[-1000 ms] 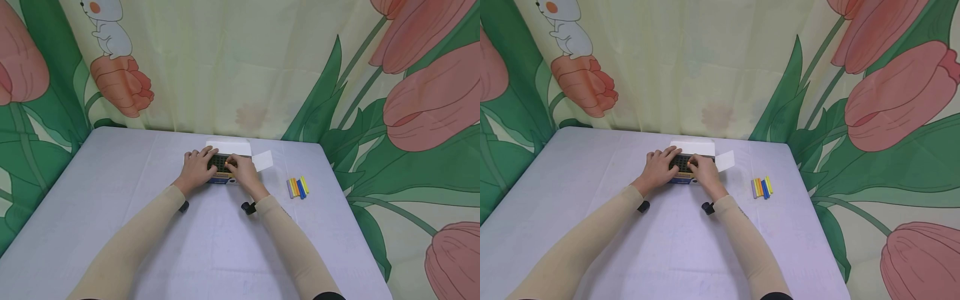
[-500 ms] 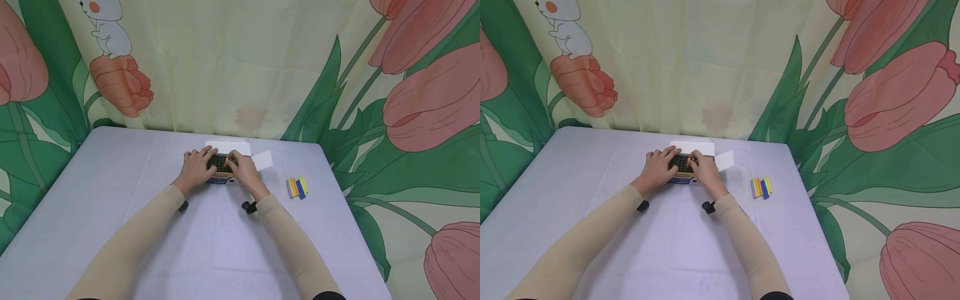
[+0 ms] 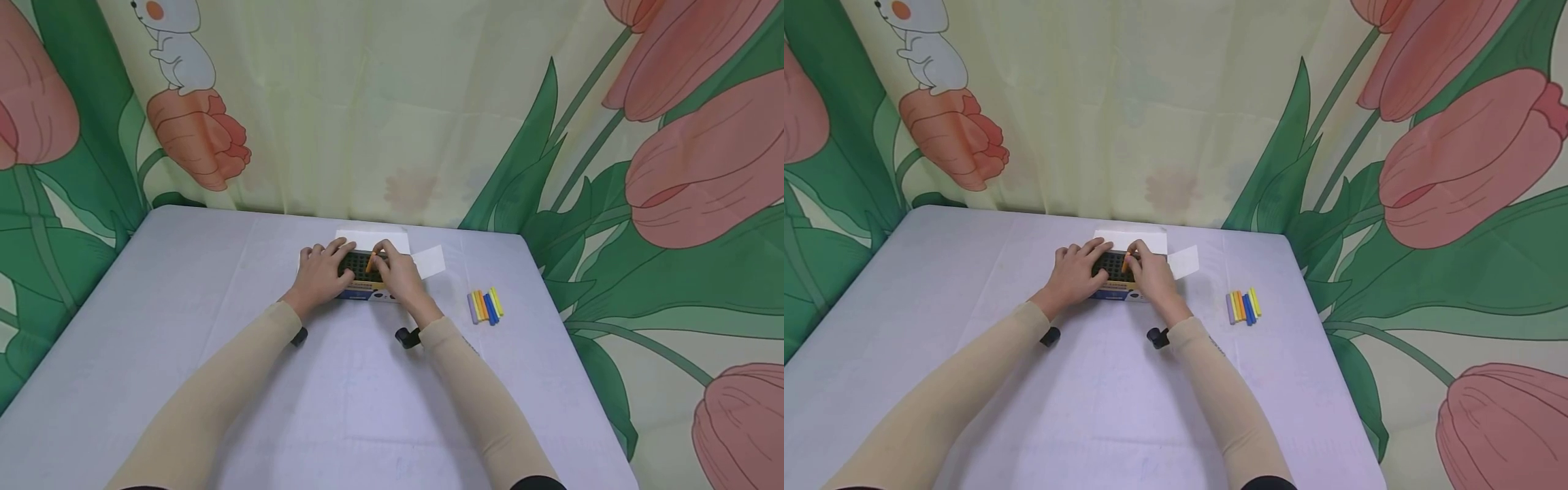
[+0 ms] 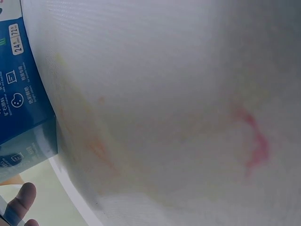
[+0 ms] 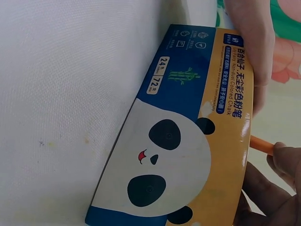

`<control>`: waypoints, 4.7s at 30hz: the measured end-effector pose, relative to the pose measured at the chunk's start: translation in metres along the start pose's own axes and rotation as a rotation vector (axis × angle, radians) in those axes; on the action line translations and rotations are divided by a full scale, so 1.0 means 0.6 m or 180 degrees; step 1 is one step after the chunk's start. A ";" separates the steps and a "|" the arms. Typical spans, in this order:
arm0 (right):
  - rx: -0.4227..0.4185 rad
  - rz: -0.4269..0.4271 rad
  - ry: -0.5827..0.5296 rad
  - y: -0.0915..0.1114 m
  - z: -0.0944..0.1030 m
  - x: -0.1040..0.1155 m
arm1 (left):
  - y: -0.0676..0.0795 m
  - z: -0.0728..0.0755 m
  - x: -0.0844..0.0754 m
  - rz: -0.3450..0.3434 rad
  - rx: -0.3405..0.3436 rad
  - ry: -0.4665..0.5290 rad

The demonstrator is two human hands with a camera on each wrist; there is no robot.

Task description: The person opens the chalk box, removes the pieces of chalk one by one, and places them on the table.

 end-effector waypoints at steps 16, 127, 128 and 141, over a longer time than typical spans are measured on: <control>-0.0211 0.0101 -0.0348 0.003 0.033 0.000 | -0.001 -0.001 -0.001 0.0002 0.0002 -0.0006; -0.1830 -0.0470 -0.0911 0.151 0.199 -0.238 | -0.001 0.008 0.004 0.0000 -0.0022 0.0091; -0.1898 -0.0424 -0.0958 0.151 0.204 -0.232 | -0.001 0.007 0.005 0.0004 -0.0023 0.0080; -0.2187 0.0387 -0.0872 0.129 0.204 -0.117 | 0.001 -0.002 0.000 -0.0027 0.0001 0.0084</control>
Point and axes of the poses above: each hand's wrist, its own y-axis away from the middle knuckle, its own z-axis out of the back of the hand, x = y × z, the point moved 10 cm from there along -y, towards the middle knuckle, and after that the axes turned 15 degrees about x, right-handed, at the moved point
